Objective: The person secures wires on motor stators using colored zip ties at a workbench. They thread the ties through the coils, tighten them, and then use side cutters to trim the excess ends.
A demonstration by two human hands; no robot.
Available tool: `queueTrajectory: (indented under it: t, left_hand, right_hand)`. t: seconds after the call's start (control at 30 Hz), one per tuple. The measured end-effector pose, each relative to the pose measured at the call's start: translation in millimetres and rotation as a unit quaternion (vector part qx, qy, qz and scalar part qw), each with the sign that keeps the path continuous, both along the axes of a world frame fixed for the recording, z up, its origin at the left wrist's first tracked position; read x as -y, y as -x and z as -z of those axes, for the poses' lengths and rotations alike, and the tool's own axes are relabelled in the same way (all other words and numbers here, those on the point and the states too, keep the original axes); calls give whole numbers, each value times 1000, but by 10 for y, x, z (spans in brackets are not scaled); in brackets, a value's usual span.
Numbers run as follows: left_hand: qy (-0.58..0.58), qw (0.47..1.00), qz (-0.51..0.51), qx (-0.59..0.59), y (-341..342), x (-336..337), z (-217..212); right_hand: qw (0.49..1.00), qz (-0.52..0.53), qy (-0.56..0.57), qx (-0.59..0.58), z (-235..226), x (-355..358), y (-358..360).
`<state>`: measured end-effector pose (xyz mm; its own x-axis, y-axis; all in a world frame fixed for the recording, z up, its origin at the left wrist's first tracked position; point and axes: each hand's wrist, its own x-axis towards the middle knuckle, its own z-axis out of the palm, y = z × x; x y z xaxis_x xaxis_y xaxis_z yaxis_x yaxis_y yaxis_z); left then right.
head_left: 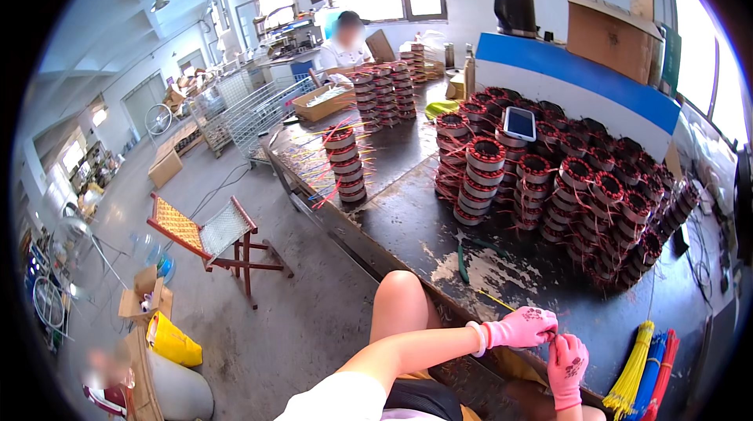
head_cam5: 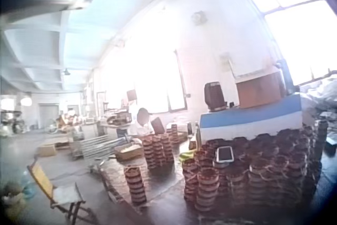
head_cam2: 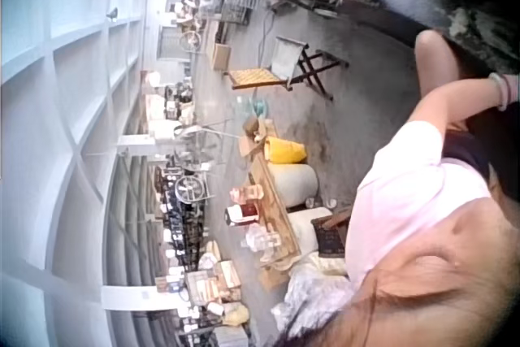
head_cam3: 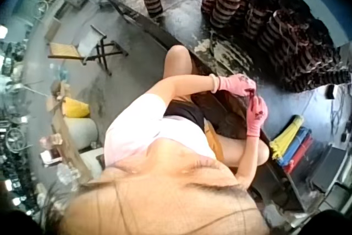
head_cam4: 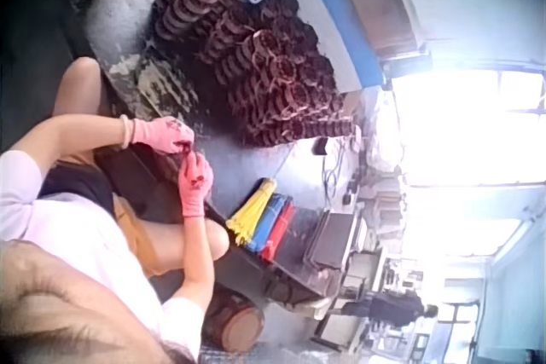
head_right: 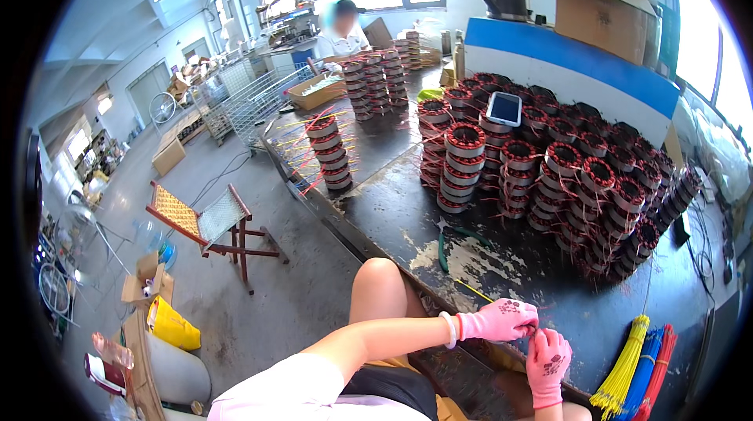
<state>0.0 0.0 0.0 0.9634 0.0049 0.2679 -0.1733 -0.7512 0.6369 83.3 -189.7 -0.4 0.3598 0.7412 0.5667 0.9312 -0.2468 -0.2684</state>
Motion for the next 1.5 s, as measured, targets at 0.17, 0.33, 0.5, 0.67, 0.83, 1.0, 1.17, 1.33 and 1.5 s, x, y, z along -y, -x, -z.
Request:
queueTrajectory:
  t: [0.17, 0.33, 0.5, 0.67, 0.83, 1.0, 1.17, 1.33, 1.5]
  left_hand:
    - [40, 999, 13, 21, 101, 109, 38]
    - [-3, 998, 3, 60, -123, 82, 43]
    - [-43, 998, 4, 53, 46, -235, -76]
    - [24, 999, 28, 5, -36, 32, -110]
    - [24, 1000, 18, 1, 16, 67, -174]
    - [32, 999, 13, 10, 26, 19, -186]
    - [26, 1000, 17, 1, 36, -35, -205]
    - [24, 999, 16, 14, 23, -5, -165]
    - [24, 999, 32, 27, -4, -8, -160]
  right_hand:
    - [805, 28, -161, -570, 360, 116, 15]
    - [976, 84, -32, -197, -238, 42, 67]
    - [733, 14, -1, -680, -135, -281, -86]
    - [731, 84, 59, -675, -172, 51, -219]
    - [994, 99, 11, -49, -235, 157, 89]
    - [987, 75, 32, -137, 50, 24, 63]
    - [638, 26, 35, -769, -190, 17, -35]
    - [957, 13, 92, -273, -259, 85, -27]
    - [769, 59, 74, -632, -260, -4, -59]
